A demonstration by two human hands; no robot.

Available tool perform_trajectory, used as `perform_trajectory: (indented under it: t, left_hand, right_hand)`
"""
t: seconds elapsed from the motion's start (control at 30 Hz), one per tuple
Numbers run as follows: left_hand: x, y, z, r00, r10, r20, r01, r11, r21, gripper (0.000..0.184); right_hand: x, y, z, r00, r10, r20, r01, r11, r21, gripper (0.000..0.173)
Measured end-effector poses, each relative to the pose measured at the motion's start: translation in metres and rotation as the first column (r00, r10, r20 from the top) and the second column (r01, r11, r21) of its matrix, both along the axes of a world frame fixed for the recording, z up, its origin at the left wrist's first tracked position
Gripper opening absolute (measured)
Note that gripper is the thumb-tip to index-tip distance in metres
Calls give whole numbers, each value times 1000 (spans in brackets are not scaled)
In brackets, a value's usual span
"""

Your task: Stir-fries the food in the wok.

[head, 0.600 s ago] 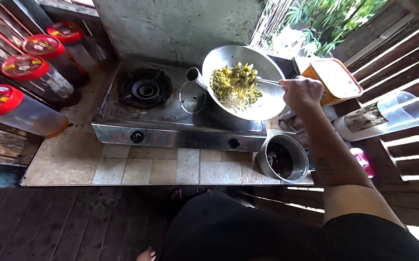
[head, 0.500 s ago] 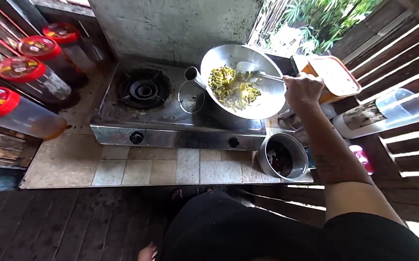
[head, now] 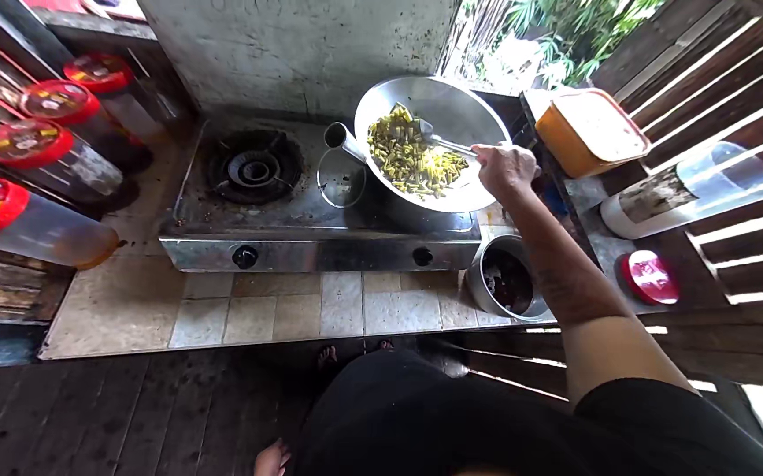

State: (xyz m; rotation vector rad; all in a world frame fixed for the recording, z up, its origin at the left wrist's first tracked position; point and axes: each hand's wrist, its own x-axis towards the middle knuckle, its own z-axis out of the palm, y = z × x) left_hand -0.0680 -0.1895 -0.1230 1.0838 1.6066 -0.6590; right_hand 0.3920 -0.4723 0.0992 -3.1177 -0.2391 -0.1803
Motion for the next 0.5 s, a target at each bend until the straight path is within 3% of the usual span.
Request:
perform_trajectory:
  t: [0.07, 0.13, 0.23, 0.37, 0.43, 0.5]
  left_hand:
    - [-1, 1, -3, 1000, -20, 2, 20, 1000, -1, 44]
    - [1, 1, 0, 999, -42, 9, 42, 999, -3, 44]
    - [1, 6, -6, 995, -92, 38, 93, 996, -7, 44]
    - [-28, 16, -108, 990, -106, 90, 94, 988, 123, 41]
    - [-30, 17, -108, 989, -98, 113, 85, 989, 119, 42]
    - [-23, 15, -88, 991, -109, 82, 101, 990, 97, 42]
  right_hand:
    - [-24, -7, 17, 977, 99, 187, -81, 991, -102, 39]
    - [-45, -8, 32, 957, 131, 260, -92, 983, -157, 42]
    - [-63, 4, 33, 991, 99, 94, -89, 990, -105, 40]
    - [-39, -13, 5, 988, -23, -155, 7, 995, -104, 38]
    - [-32, -32, 23, 956, -143, -257, 117, 987, -114, 39]
    - [-32, -47, 47, 941, -220, -256, 192, 973, -130, 37]
